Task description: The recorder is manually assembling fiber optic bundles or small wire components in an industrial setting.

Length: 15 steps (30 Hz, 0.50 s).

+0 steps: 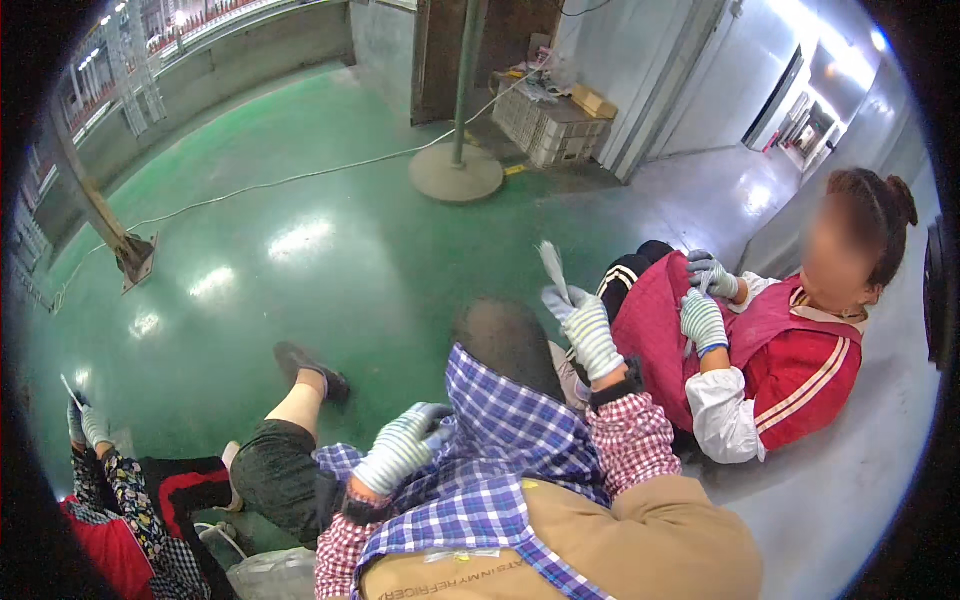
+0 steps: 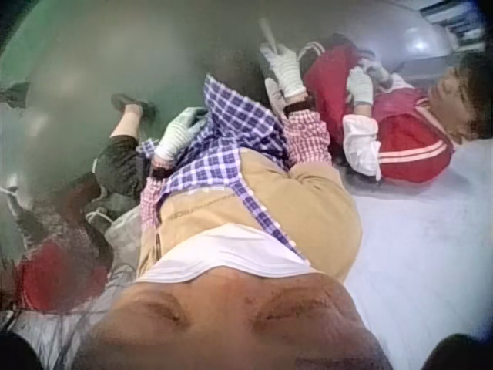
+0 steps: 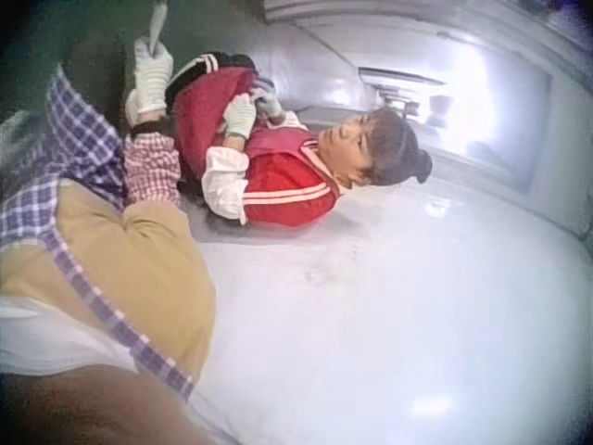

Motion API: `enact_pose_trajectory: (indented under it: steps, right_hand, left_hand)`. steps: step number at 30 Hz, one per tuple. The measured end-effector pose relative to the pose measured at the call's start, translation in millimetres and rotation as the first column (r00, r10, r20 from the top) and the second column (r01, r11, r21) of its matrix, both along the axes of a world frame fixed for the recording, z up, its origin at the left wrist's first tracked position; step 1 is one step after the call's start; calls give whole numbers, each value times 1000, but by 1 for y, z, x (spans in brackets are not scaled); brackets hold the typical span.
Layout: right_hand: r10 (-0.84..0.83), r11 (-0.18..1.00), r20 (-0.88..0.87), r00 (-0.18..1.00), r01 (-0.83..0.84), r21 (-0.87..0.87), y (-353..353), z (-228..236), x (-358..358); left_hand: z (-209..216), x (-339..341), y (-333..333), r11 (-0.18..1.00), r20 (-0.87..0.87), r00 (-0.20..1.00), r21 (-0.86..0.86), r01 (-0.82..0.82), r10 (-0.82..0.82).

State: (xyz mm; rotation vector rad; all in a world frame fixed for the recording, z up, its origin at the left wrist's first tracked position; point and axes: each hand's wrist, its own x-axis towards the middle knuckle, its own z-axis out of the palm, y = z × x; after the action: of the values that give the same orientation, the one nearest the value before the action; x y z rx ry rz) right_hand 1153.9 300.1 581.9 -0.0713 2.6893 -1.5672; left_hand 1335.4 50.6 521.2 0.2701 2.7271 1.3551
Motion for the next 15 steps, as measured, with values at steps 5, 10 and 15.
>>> enact_pose_trajectory:
  steps: [5, 10, 15]
  right_hand:
    - [-44, 937, 63, 997, 63, -343, -9, -10, 22]
    - [120, 964, 220, 968, -61, -258, -22, -64, -3]
    - [207, 978, 251, 946, -193, -77, -52, -123, -32]
  left_hand:
    - [-15, -19, 8, 910, 69, 979, 361, -202, 189]
    - [-58, -51, 19, 757, 124, 954, 585, -291, 272]
    - [-91, -63, 18, 787, 210, 862, 350, -507, 462]
